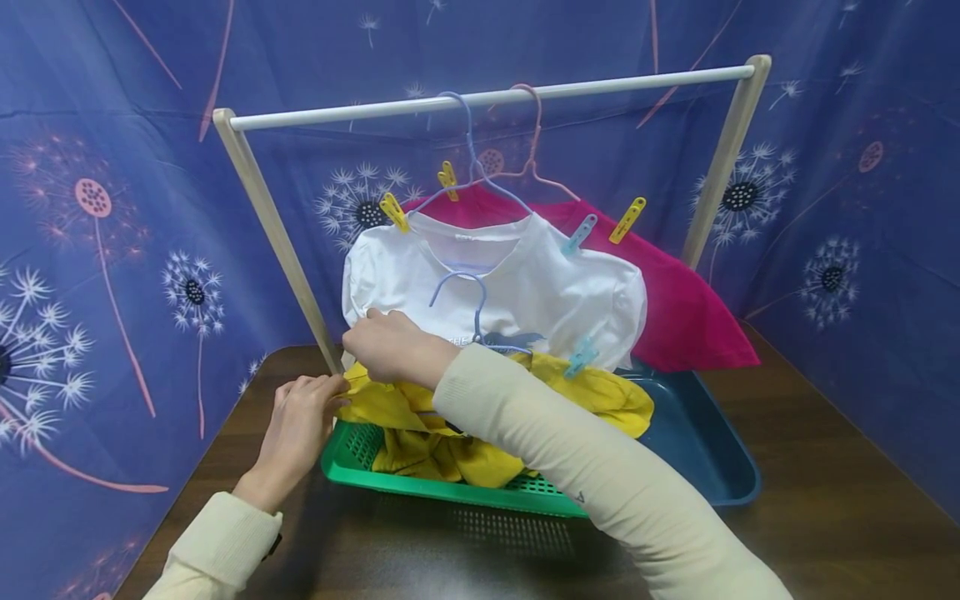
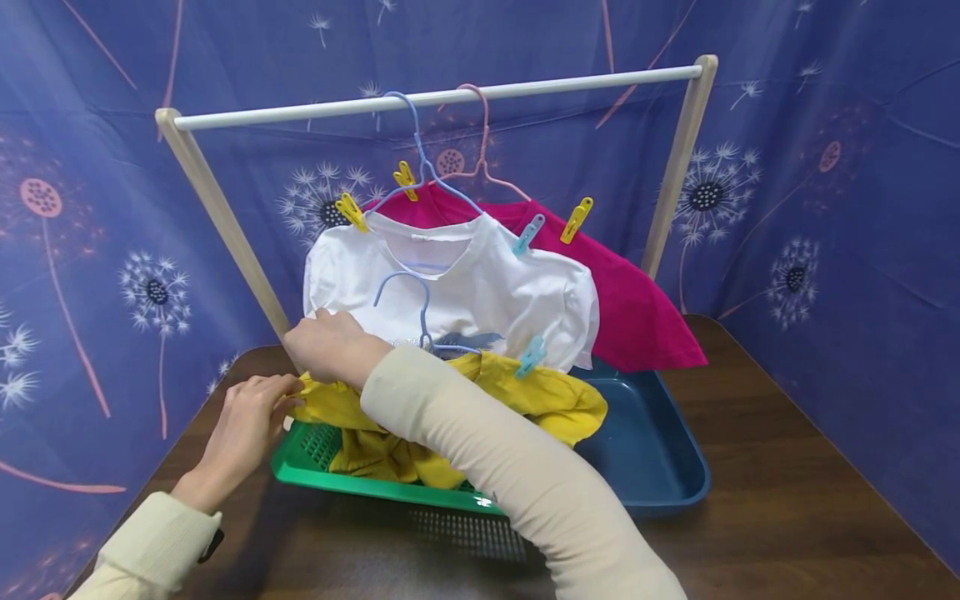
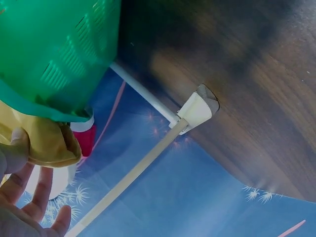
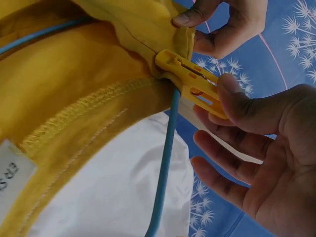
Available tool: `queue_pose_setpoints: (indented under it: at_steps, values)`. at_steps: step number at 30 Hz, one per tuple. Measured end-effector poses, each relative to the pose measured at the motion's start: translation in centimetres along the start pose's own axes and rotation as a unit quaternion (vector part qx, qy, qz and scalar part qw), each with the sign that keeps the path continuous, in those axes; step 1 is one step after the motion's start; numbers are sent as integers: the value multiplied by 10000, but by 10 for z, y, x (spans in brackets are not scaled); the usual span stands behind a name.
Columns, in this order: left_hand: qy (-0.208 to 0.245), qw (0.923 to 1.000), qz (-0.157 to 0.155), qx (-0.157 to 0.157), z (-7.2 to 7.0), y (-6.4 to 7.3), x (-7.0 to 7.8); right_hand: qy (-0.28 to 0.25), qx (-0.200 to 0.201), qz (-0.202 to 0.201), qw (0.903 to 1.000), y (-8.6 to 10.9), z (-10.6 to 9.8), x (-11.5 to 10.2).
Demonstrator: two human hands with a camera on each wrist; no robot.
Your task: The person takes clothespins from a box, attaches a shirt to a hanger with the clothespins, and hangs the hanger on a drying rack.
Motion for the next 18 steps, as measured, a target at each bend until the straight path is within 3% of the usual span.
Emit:
queue_pose_setpoints:
  at_steps: [5,18]
  values:
    - [1,10000,45,-32,1,1,0,125,-8,24,9999,2,3,0]
    - [-91,9999,-15,-83,2,1,-1,448,413,203,9979,10,4,5]
Point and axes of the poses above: each hand's wrist, its own y-axis away from the middle knuckle, its own z-axis out of the palm, x = y × z, the point moved 5 cm from there along -y, towards the middle knuckle, and after that the axes turned 14 degrees about y, right-handed, at the moved point
